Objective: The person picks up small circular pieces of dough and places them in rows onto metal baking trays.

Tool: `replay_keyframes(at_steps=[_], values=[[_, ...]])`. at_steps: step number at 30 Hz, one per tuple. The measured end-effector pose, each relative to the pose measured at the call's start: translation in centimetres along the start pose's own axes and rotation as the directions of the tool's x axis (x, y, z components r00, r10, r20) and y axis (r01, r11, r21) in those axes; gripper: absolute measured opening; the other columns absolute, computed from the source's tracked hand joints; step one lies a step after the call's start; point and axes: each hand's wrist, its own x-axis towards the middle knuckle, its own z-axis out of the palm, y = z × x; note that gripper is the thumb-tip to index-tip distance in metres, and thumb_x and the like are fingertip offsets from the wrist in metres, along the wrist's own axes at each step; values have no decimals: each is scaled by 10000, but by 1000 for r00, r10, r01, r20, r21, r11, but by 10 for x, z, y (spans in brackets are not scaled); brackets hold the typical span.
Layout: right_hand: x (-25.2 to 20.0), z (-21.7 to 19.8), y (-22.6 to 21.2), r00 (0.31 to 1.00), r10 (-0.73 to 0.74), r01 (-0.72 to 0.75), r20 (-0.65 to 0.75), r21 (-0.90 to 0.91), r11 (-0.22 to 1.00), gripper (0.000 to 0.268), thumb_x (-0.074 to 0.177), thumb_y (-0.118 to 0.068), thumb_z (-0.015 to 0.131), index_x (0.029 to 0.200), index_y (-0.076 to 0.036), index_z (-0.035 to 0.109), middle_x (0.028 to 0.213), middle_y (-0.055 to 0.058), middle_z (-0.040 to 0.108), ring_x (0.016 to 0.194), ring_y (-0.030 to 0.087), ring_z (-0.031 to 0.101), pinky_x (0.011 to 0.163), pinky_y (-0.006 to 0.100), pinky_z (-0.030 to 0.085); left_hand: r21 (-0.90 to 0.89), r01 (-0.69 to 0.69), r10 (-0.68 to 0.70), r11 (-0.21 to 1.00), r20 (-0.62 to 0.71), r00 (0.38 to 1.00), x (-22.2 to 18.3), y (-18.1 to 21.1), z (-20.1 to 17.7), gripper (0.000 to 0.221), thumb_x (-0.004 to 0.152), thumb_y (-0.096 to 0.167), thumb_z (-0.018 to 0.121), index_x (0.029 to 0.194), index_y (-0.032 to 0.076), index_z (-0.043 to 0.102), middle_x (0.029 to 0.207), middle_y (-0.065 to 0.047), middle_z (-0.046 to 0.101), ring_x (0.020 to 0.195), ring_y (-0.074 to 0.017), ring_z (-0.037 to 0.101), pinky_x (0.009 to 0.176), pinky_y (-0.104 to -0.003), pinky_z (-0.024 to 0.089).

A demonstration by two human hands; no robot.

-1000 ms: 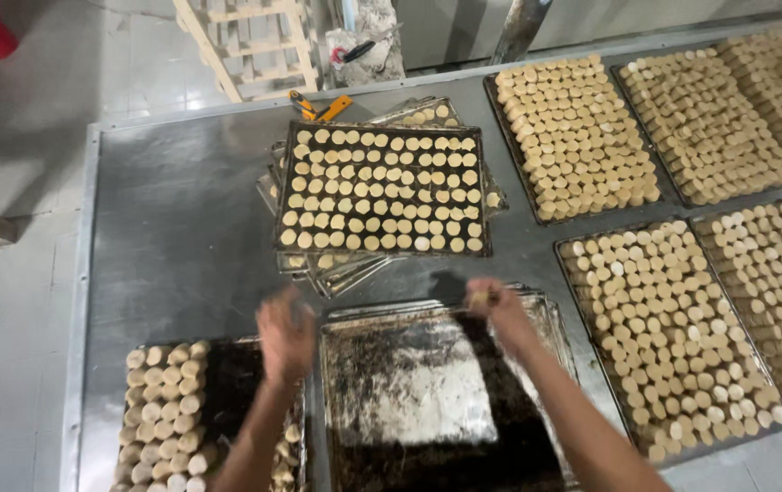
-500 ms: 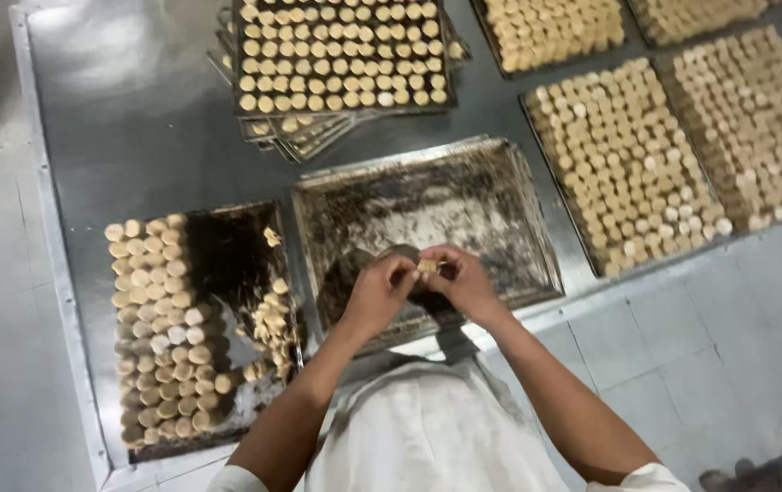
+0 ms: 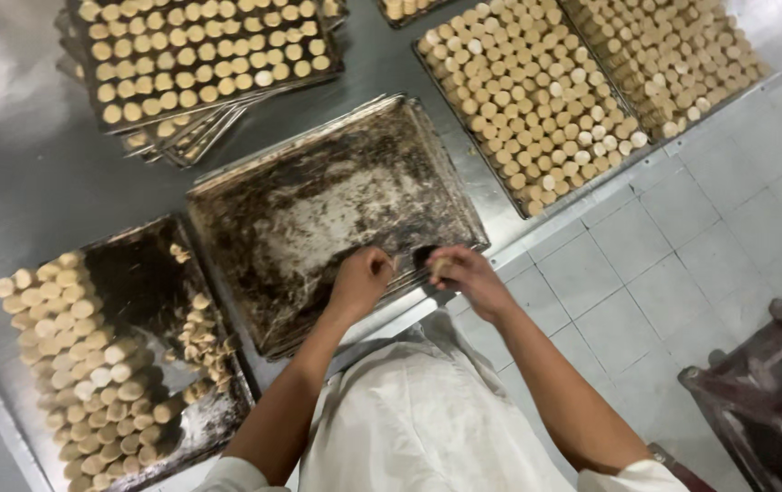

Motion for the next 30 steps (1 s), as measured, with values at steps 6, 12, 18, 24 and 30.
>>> replay_keyframes(at_steps=[6, 12, 18, 24, 30], values=[[-8, -70, -1, 955, -167, 158, -245, -59, 986, 267, 929, -37, 669, 1196, -31, 656, 1013, 74, 693, 874, 166, 703, 785, 298, 604, 115, -342, 340, 933, 36, 940, 41, 41, 65, 64, 865, 109, 686, 868, 46, 674, 944, -162, 655, 923, -370, 650, 786, -463, 522], [0, -77, -8, 942, -216, 195, -257, -105, 975, 259, 917, -11, 709, 1174, -15, 668, 1019, 50, 707, 873, 132, 667, 768, 270, 578, 333, -213, 242, 919, -48, 969, 66, 67, 84, 103, 876, 150, 704, 923, 58, 716, 1024, -148, 658, 944, -342, 649, 772, -461, 516], [11, -53, -7, 968, -233, 223, -90, -108, 969, 268, 892, 20, 716, 1151, -14, 655, 1046, 23, 692, 916, 92, 653, 791, 245, 565, -6, -168, 167, 986, 161, 973, 53, 70, 80, 113, 921, 130, 703, 939, 21, 730, 997, -129, 672, 897, -270, 670, 798, -407, 527], [9, -55, 2, 974, -198, 191, -109, -75, 979, 258, 890, 51, 676, 1142, 0, 658, 1040, 37, 695, 912, 103, 659, 811, 250, 558, 51, -203, 196, 978, 109, 975, 51, 59, 80, 128, 900, 137, 690, 919, 14, 720, 984, -147, 691, 886, -303, 688, 798, -421, 538], [4, -51, -5, 968, -180, 155, -173, -147, 977, 318, 884, 49, 686, 1196, -6, 663, 1069, 33, 659, 925, 106, 673, 829, 252, 560, 273, 6, -5, 962, -5, 1000, 42, 61, 68, 223, 933, 244, 722, 911, 23, 713, 968, -141, 671, 834, -313, 669, 744, -448, 507]])
